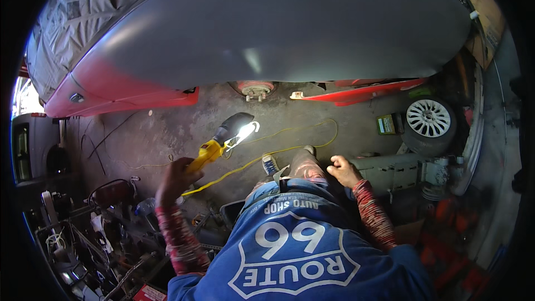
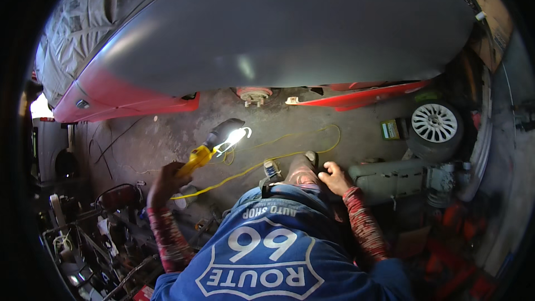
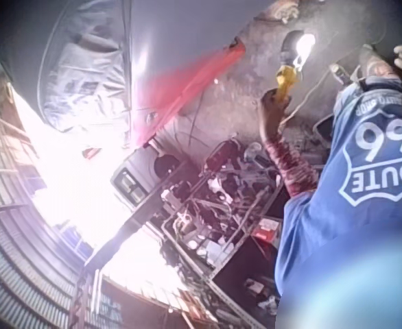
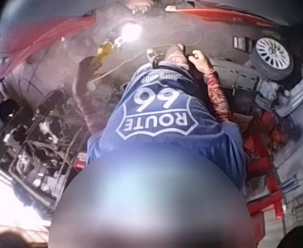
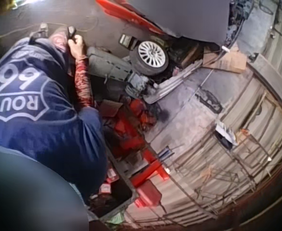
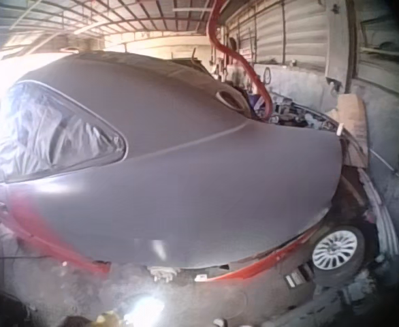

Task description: The person positions a red car bumper onto the front of a vehicle, aligns it, and secures it using multiple clips. They use a portable work light to inspect the fit and then remove the bumper to adjust the clips before repositioning it again.

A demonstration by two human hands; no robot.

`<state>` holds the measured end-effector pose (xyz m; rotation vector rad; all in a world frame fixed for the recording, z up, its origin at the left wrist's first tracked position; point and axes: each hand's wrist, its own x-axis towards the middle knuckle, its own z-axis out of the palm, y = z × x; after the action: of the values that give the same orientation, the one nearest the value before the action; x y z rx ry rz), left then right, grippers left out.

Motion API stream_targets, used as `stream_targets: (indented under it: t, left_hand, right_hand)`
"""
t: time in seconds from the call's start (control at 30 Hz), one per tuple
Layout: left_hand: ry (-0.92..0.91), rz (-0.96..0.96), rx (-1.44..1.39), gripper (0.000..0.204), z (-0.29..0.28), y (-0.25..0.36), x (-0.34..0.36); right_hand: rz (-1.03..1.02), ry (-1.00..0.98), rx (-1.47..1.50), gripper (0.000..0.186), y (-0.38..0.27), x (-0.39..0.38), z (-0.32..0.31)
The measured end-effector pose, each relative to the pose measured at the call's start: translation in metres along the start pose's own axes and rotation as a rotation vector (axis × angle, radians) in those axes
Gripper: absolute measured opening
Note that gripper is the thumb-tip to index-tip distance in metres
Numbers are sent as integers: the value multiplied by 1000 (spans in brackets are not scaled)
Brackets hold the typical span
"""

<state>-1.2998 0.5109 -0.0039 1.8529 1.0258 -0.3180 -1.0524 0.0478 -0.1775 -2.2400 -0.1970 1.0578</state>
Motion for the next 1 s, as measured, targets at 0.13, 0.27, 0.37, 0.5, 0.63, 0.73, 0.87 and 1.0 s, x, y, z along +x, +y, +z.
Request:
stream_targets:
  t: [0.13,0.27,0.37,0.5,0.63,0.73,0.87,1.0]
  left_hand:
    - [146,-75,90,51,53,-36,43]
    - [172,-39,-72,50,74,-48,79]
    - [273,-97,364,50,87,-39,115]
    - [337,-91,408,50,120,-23,172]
    - [198,-129,42,55,140,-11,239]
    - [243,-22,52,54,149,-9,291]
    - [411,204,255,41,152,-24,356]
    - [616,462,292,46,157,-61,433]
  right_hand:
    - [-255,239,316,62,-52,19,-28]
    - [-717,641,321,56,-165,45,-119]
    - [-1039,1124,-227,50,-266,39,-203]
    - [-1432,1305,-473,51,-371,43,-253]
    - [-1215,1236,-509,55,-406,69,-233]
    - [-1165,1463,-586,58,-411,92,-221]
    - [-1232,1525,-619,55,-386,109,-200]
    - [-1438,1642,-666,60,-343,137,-189]
